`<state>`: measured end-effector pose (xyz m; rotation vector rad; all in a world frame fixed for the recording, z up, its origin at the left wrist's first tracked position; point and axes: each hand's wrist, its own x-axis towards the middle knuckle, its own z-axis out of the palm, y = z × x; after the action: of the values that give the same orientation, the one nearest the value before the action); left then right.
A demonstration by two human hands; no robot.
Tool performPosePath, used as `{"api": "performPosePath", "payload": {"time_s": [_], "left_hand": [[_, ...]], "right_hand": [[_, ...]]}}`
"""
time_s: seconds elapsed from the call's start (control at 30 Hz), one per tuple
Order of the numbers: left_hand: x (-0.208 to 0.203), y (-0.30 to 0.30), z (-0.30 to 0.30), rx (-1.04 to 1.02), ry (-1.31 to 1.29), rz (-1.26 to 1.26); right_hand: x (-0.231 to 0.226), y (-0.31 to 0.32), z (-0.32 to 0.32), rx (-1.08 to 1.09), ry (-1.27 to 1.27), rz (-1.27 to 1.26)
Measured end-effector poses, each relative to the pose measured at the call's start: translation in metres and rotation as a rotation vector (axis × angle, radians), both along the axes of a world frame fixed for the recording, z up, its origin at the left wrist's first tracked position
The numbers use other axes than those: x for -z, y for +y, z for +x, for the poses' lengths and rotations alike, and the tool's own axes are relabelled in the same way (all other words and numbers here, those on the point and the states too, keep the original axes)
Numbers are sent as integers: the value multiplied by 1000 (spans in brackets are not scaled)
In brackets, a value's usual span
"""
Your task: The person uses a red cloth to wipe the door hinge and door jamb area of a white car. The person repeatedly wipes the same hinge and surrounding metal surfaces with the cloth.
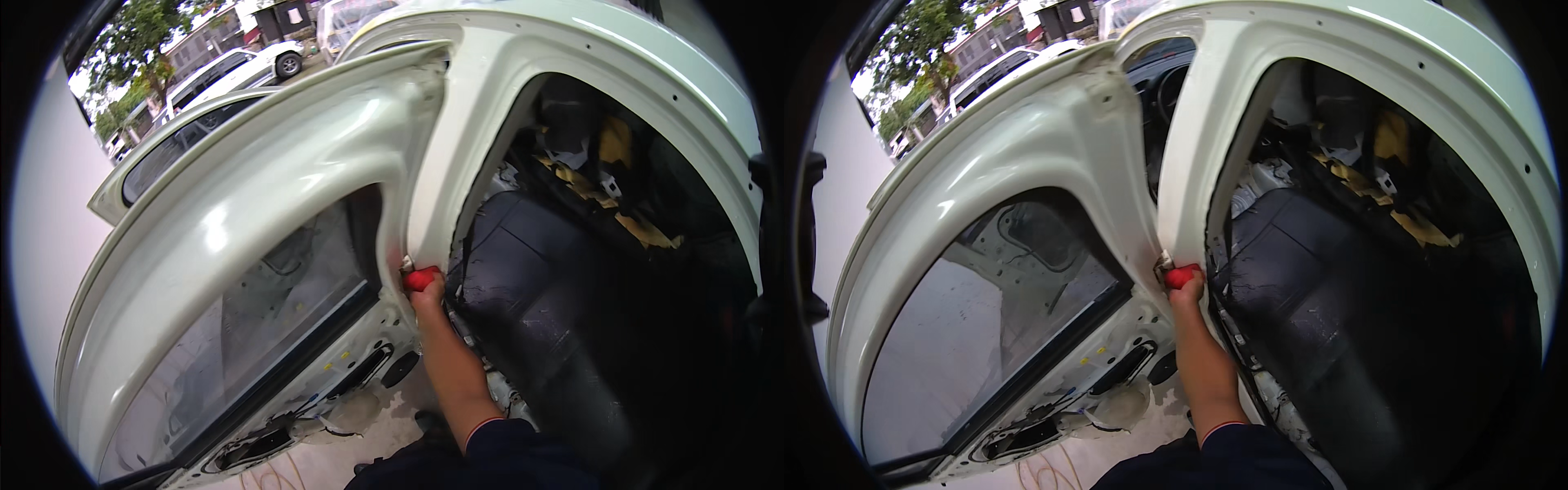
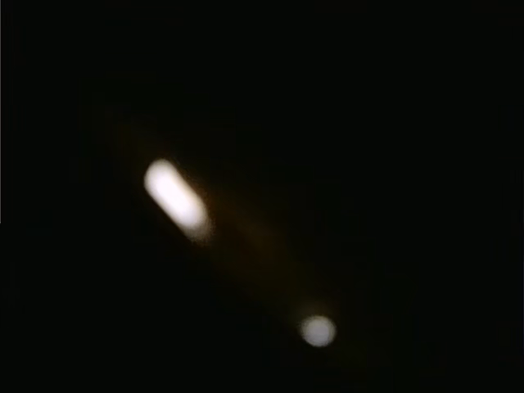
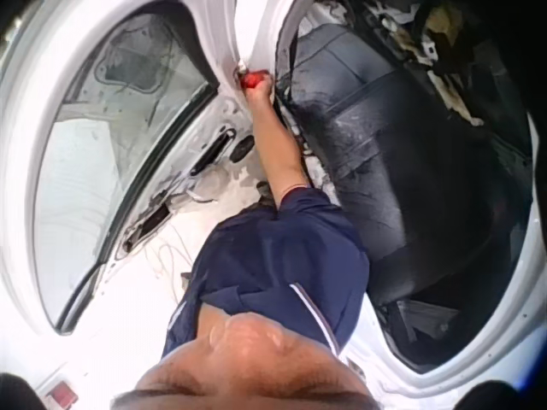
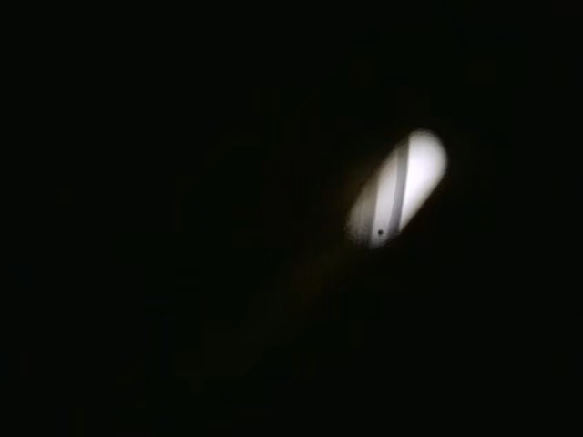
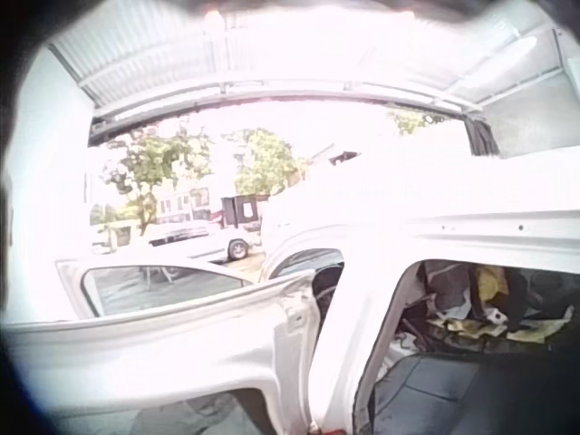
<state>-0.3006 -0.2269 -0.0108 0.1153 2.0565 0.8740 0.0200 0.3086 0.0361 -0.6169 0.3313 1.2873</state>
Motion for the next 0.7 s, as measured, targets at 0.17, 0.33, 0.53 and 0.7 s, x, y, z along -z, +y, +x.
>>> {"api": "performPosePath", "payload": {"time_s": [0.17,0.33,0.53,0.7], "left_hand": [[-25,84,21,230,12,63],[-37,116,33,374,22,43],[-48,119,32,413,33,17],[-55,117,30,420,33,13]], "right_hand": [[-23,-1,-8,150,-163,13],[-19,16,-23,228,-71,-303],[-20,19,-26,186,-99,-389],[-18,13,-25,165,-82,-172]]}}
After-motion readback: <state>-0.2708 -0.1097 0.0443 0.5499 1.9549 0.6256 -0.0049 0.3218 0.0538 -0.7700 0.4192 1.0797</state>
